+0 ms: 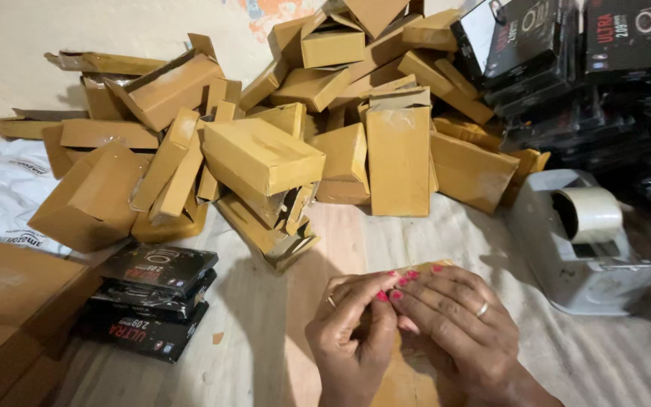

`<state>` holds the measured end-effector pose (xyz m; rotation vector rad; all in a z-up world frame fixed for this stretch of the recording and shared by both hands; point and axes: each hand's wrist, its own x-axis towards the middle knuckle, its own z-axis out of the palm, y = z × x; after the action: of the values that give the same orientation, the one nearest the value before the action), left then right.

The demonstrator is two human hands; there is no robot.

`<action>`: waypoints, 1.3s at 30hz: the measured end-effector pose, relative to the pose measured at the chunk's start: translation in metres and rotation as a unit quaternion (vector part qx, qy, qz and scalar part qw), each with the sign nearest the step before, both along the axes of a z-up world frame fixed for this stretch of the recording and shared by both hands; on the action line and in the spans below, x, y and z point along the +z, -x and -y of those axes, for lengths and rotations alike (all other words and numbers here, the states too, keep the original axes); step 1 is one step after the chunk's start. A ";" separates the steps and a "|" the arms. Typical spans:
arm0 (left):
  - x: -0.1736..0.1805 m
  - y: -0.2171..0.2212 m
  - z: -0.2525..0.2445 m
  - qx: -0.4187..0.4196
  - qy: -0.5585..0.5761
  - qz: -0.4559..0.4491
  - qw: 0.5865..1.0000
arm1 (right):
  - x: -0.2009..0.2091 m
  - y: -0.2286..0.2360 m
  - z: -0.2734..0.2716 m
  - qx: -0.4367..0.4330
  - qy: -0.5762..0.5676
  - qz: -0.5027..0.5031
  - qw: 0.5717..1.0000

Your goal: The person packs smartwatch boxes into small cardboard shipping boxes, closes the flaps, and seals them with clear packing tape using a tape dispenser. The person repeats this process for multiple units.

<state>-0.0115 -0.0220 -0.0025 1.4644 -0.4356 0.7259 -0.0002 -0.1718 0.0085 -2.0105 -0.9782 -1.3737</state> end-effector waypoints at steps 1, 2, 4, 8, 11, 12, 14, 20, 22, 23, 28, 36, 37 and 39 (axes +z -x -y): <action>0.000 0.000 -0.001 0.015 -0.012 -0.008 1.000 | -0.001 -0.001 0.001 0.011 -0.014 -0.012 1.000; 0.000 0.001 -0.002 0.029 -0.025 -0.016 0.999 | -0.002 -0.001 0.002 0.022 -0.027 -0.023 0.999; 0.003 -0.001 -0.003 0.046 -0.054 0.038 0.997 | -0.004 -0.004 0.008 0.039 -0.065 -0.055 0.996; 0.001 0.001 -0.009 0.050 -0.067 0.047 0.995 | -0.020 -0.001 0.014 0.063 -0.144 -0.137 0.978; -0.003 0.005 -0.013 0.071 -0.066 0.080 0.992 | -0.038 0.009 0.010 0.120 -0.224 -0.279 0.926; -0.004 0.005 -0.014 0.068 -0.048 0.070 0.994 | -0.044 0.013 0.011 0.145 -0.256 -0.340 0.894; -0.009 0.007 -0.021 0.067 -0.013 0.043 0.997 | -0.056 0.026 0.016 0.146 -0.218 -0.523 0.811; -0.042 -0.016 -0.063 0.140 0.058 -0.041 0.988 | -0.067 0.020 0.025 0.201 -0.197 -0.654 0.702; -0.065 -0.023 -0.075 0.190 0.090 -0.101 0.972 | -0.060 0.010 0.025 0.209 -0.269 -0.636 0.693; -0.077 -0.025 -0.081 0.216 0.106 -0.131 0.962 | -0.051 -0.002 0.028 0.151 -0.284 -0.655 0.684; -0.119 -0.026 -0.094 0.124 0.112 -0.306 0.937 | -0.014 -0.021 0.040 0.170 -0.280 -0.680 0.656; -0.048 -0.011 -0.083 0.106 -0.154 -0.559 0.808 | 0.035 -0.008 0.037 0.273 -0.178 -0.623 0.711; -0.037 -0.003 -0.077 0.154 -0.244 -0.525 0.801 | 0.039 -0.006 0.036 0.248 -0.177 -0.637 0.708; -0.016 0.010 -0.065 0.134 -0.231 -0.401 0.876 | 0.046 -0.005 0.032 0.196 -0.173 -0.665 0.700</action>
<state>-0.0211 0.0434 -0.0189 2.1490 0.2691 0.1625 0.0050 -0.2033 0.0548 -1.6834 -0.3167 0.2869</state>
